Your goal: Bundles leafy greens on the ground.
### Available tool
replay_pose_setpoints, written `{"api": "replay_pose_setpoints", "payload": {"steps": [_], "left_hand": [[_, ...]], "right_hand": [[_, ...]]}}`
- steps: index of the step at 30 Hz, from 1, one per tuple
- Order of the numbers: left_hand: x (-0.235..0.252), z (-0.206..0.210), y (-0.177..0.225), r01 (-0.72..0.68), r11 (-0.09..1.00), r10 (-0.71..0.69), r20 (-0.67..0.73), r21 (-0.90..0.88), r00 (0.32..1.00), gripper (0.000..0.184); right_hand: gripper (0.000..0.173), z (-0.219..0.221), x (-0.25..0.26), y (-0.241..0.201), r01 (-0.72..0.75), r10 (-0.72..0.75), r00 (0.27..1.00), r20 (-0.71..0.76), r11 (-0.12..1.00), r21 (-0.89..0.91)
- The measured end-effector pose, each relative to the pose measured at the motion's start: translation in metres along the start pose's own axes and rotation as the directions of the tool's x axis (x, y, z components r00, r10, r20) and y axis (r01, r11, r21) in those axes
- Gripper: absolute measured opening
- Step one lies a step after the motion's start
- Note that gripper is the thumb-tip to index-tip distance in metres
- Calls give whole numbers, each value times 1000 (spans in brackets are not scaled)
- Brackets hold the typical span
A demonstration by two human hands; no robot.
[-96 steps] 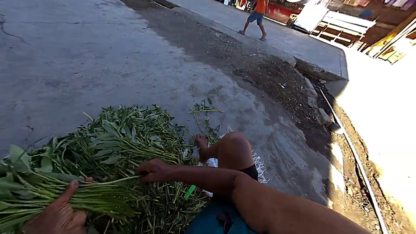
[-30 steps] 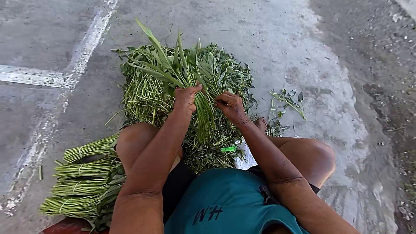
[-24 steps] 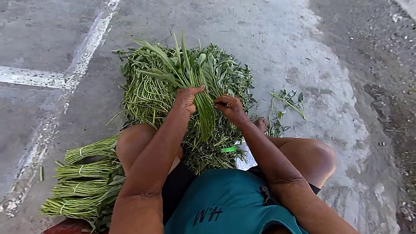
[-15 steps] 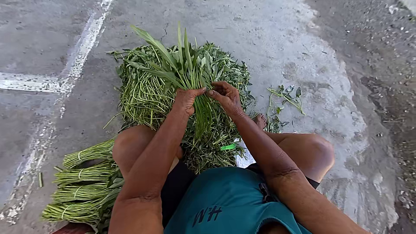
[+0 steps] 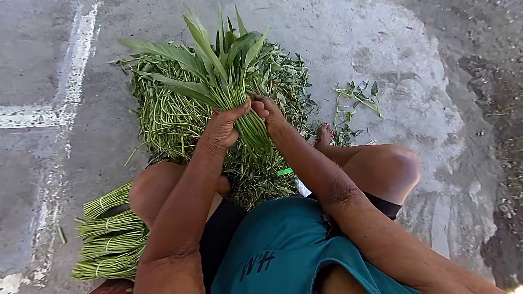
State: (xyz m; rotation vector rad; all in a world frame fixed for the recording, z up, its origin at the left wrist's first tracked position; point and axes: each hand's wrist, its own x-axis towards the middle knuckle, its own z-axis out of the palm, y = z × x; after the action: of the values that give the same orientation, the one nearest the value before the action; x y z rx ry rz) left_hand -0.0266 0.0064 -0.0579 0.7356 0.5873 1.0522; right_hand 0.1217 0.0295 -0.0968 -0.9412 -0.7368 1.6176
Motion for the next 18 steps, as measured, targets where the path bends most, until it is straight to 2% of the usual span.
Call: {"api": "replay_pose_setpoints", "payload": {"steps": [2, 4, 6, 8, 10, 12, 14, 18], "left_hand": [[2, -6, -1, -8, 1000, 8, 96, -3, 995, 18], [5, -11, 0, -7, 1000, 5, 139, 14, 990, 30], [7, -13, 3, 0, 999, -1, 17, 44, 1000, 26], [11, -14, 7, 22, 999, -12, -222, 42, 975, 18], [18, -15, 10, 26, 999, -14, -447, 22, 894, 14], [25, -19, 11, 28, 999, -11, -582, 20, 813, 14], [29, -23, 10, 29, 999, -5, -606, 31, 796, 14], [35, -22, 11, 64, 996, -17, -557, 66, 830, 14]], "right_hand": [[15, 0, 0, 8, -55, 56, 997, 48, 998, -31], [19, -4, 2, 19, -38, 46, 995, 86, 996, -84], [22, -21, 11, 36, -38, 54, 993, 102, 987, -157], [13, -49, 26, 51, -161, 159, 987, -36, 922, -352], [20, -84, 44, 61, -271, 180, 961, -209, 759, -591], [24, -115, 61, 67, -307, 105, 946, -305, 587, -749], [25, -133, 80, 65, -323, 32, 938, -345, 440, -838], [29, -136, 116, 59, -333, 0, 941, -337, 166, -928]]}}
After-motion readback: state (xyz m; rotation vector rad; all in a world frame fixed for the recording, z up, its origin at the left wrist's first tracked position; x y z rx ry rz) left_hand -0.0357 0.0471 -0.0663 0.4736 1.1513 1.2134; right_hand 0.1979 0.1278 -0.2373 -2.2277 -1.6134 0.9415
